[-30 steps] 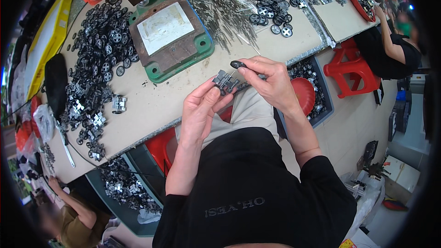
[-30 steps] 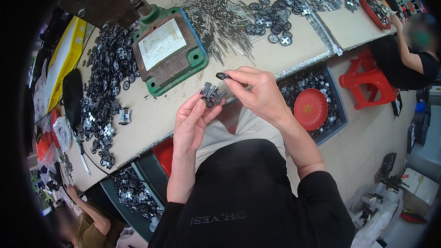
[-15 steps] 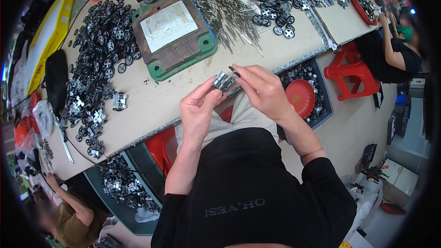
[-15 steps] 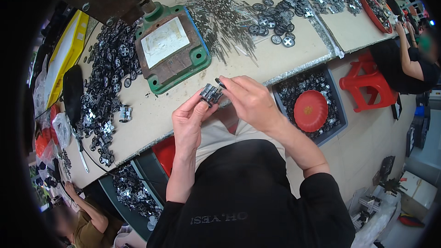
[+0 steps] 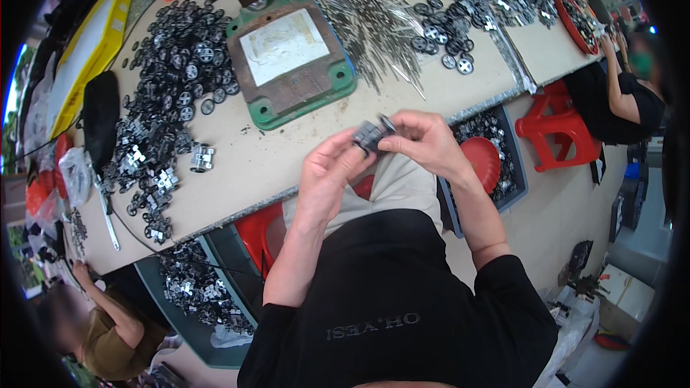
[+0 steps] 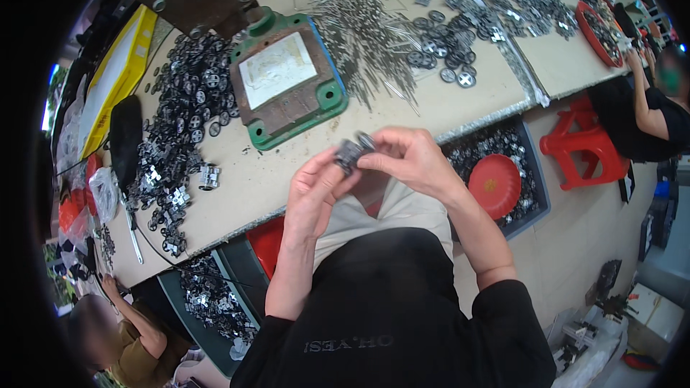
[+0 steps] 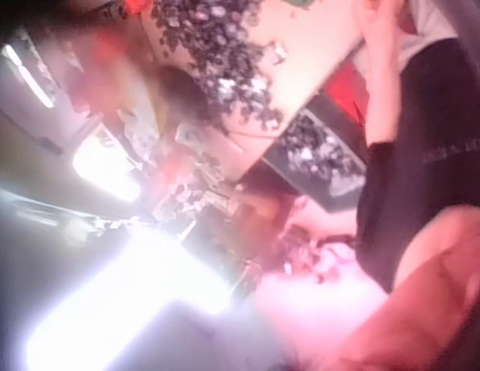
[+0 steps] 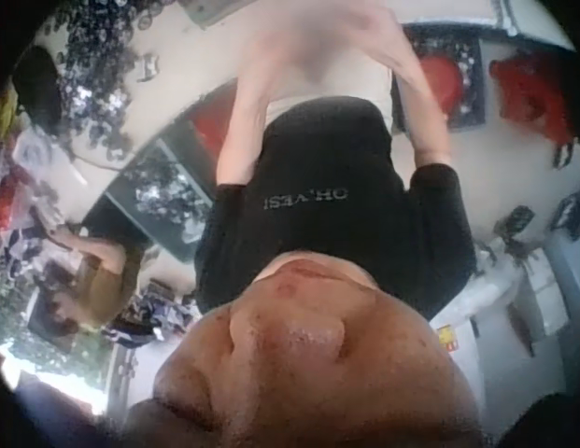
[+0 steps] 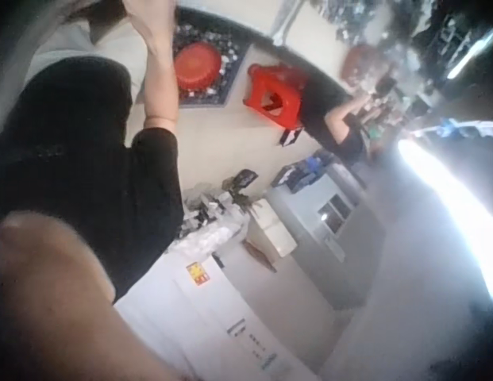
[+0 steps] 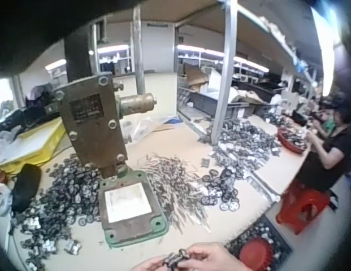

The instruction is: Assembling small mechanical components and using a manual press at a factory workbench.

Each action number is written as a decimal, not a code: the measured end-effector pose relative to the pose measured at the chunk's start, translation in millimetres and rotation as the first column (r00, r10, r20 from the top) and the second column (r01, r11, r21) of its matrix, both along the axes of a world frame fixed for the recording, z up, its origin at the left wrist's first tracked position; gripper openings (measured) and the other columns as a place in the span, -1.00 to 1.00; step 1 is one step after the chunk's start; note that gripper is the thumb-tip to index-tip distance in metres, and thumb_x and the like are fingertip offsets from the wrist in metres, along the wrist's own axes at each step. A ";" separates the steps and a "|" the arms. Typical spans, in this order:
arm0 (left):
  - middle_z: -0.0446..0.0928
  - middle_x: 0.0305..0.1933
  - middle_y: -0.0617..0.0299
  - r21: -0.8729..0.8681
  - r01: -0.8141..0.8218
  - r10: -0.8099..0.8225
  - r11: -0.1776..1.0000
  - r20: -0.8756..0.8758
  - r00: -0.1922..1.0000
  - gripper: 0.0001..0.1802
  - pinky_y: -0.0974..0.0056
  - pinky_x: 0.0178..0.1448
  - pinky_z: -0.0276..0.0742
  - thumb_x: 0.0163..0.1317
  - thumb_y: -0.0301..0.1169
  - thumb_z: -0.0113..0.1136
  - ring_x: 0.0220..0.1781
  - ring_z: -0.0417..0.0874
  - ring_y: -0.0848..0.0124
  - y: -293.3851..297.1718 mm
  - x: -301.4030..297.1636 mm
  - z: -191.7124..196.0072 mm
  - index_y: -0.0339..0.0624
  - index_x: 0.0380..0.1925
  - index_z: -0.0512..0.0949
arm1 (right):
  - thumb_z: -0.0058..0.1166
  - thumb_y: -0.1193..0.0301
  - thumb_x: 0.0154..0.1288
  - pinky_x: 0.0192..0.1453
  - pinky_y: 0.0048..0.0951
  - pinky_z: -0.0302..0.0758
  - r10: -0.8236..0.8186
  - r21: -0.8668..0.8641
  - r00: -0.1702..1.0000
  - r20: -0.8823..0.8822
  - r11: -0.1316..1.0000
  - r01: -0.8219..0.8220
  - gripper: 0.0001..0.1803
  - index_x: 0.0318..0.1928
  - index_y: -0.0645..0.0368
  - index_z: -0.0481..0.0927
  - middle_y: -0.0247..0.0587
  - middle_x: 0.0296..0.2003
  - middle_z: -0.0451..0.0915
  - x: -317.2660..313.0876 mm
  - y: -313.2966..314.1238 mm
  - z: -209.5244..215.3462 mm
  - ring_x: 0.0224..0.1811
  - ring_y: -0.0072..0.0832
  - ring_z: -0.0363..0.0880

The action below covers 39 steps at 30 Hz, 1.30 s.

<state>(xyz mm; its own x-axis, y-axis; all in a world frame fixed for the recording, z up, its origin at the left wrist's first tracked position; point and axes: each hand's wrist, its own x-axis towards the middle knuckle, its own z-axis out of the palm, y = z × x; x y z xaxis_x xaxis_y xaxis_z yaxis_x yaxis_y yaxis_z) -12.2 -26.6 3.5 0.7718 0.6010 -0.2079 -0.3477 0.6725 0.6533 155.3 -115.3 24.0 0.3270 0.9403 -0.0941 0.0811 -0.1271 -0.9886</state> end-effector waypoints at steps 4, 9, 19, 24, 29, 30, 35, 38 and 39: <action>0.54 -0.10 0.16 0.238 0.214 -0.156 0.947 -0.243 0.958 -0.62 0.42 -0.02 0.46 0.11 -0.58 0.20 -0.16 0.54 0.53 14.7 -2.6 21.6 -0.33 -0.03 0.45 | 0.25 0.44 0.04 -0.52 -0.57 0.28 0.165 -0.014 0.932 0.322 0.985 -0.170 -0.80 -0.32 0.29 0.61 -0.33 -0.56 0.50 4.6 4.1 24.2 -0.57 -0.69 0.36; 0.61 -0.38 0.25 0.763 0.151 0.185 0.628 -0.335 0.924 -0.77 0.44 -0.20 0.43 0.01 -0.54 0.23 -0.36 0.52 0.59 56.6 3.8 43.7 -0.28 -0.26 0.60 | 0.24 0.40 0.04 -0.48 -0.52 0.35 0.037 0.181 0.895 0.445 0.975 -0.130 -0.71 -0.21 0.27 0.59 -0.21 -0.51 0.53 3.4 31.8 33.7 -0.59 -0.53 0.39; 0.62 -0.35 0.17 0.950 0.058 0.654 0.307 -0.255 0.712 -0.75 0.43 -0.17 0.44 0.06 -0.46 0.20 -0.33 0.56 0.53 158.0 39.8 29.6 -0.33 -0.25 0.56 | 0.17 0.35 0.11 -0.39 -0.49 0.40 0.086 -0.013 0.890 0.447 0.996 -0.090 -0.74 -0.24 0.27 0.61 -0.13 -0.42 0.59 16.6 34.6 23.8 -0.52 -0.50 0.46; 0.57 -0.26 -0.04 0.971 -0.023 0.692 0.237 -0.152 0.705 -0.74 0.24 -0.15 0.51 -0.03 -0.45 0.22 -0.28 0.64 0.20 164.0 48.3 26.0 -0.30 -0.28 0.58 | 0.15 0.37 0.14 -0.33 -0.54 0.44 0.074 0.055 0.856 0.512 0.991 -0.119 -0.78 -0.26 0.27 0.61 -0.18 -0.38 0.62 44.9 45.3 64.6 -0.40 -0.55 0.54; 0.58 -0.31 -0.05 0.996 -0.050 0.718 0.067 -0.014 0.696 -0.74 0.29 -0.18 0.50 -0.01 -0.46 0.19 -0.29 0.63 0.24 163.6 48.4 26.8 -0.37 -0.30 0.57 | 0.12 0.29 0.19 -0.33 -0.60 0.46 -0.286 0.470 0.555 0.781 0.854 -0.222 -0.75 -0.34 0.27 0.63 -0.29 -0.48 0.63 87.9 89.3 192.4 -0.48 -0.59 0.53; 0.57 -0.33 -0.06 0.996 -0.055 0.736 0.075 -0.018 0.677 -0.75 0.18 -0.12 0.47 -0.08 -0.48 0.23 -0.26 0.58 0.10 162.4 45.3 24.1 -0.35 -0.34 0.58 | 0.09 0.31 0.21 -0.34 -0.63 0.45 -0.235 0.379 0.514 0.825 0.904 -0.197 -0.76 -0.34 0.28 0.60 -0.34 -0.49 0.57 89.2 100.1 232.3 -0.52 -0.61 0.46; 0.57 -0.30 -0.03 0.989 -0.055 0.724 0.136 -0.061 0.687 -0.72 0.19 -0.05 0.38 -0.09 -0.42 0.24 -0.25 0.56 0.16 151.8 39.7 10.2 -0.32 -0.32 0.60 | -0.03 -0.06 0.24 -0.44 -0.66 0.30 -0.379 0.596 0.698 0.607 0.799 -0.085 -0.43 -0.14 0.26 0.50 -0.42 -0.48 0.43 89.8 169.9 349.6 -0.52 -0.71 0.30; 0.57 -0.31 0.00 0.986 -0.042 0.741 0.161 -0.093 0.665 -0.75 0.19 -0.04 0.33 -0.08 -0.40 0.24 -0.23 0.54 0.18 146.2 35.9 12.1 -0.30 -0.36 0.61 | -0.13 -0.17 0.23 -0.44 -0.62 0.30 -0.359 0.592 0.761 0.540 0.805 -0.041 -0.33 -0.10 0.28 0.46 -0.37 -0.44 0.42 99.3 212.1 398.9 -0.54 -0.67 0.27; 0.57 -0.31 0.00 0.985 -0.045 0.746 0.167 -0.096 0.659 -0.75 0.19 -0.04 0.33 -0.08 -0.40 0.24 -0.23 0.54 0.18 148.2 34.5 13.8 -0.30 -0.36 0.61 | -0.18 -0.21 0.23 -0.42 -0.60 0.31 -0.290 0.530 0.811 0.508 0.847 -0.029 -0.29 -0.09 0.28 0.45 -0.34 -0.41 0.43 92.9 221.9 405.9 -0.53 -0.65 0.26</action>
<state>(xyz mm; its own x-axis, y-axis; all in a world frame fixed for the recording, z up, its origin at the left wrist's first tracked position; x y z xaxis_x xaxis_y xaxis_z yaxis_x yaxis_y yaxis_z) 22.3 121.6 17.2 0.3251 0.8102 0.4878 0.2316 -0.5683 0.7896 248.1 106.6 429.9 0.2932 0.7437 0.6008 0.6468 0.3085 -0.6975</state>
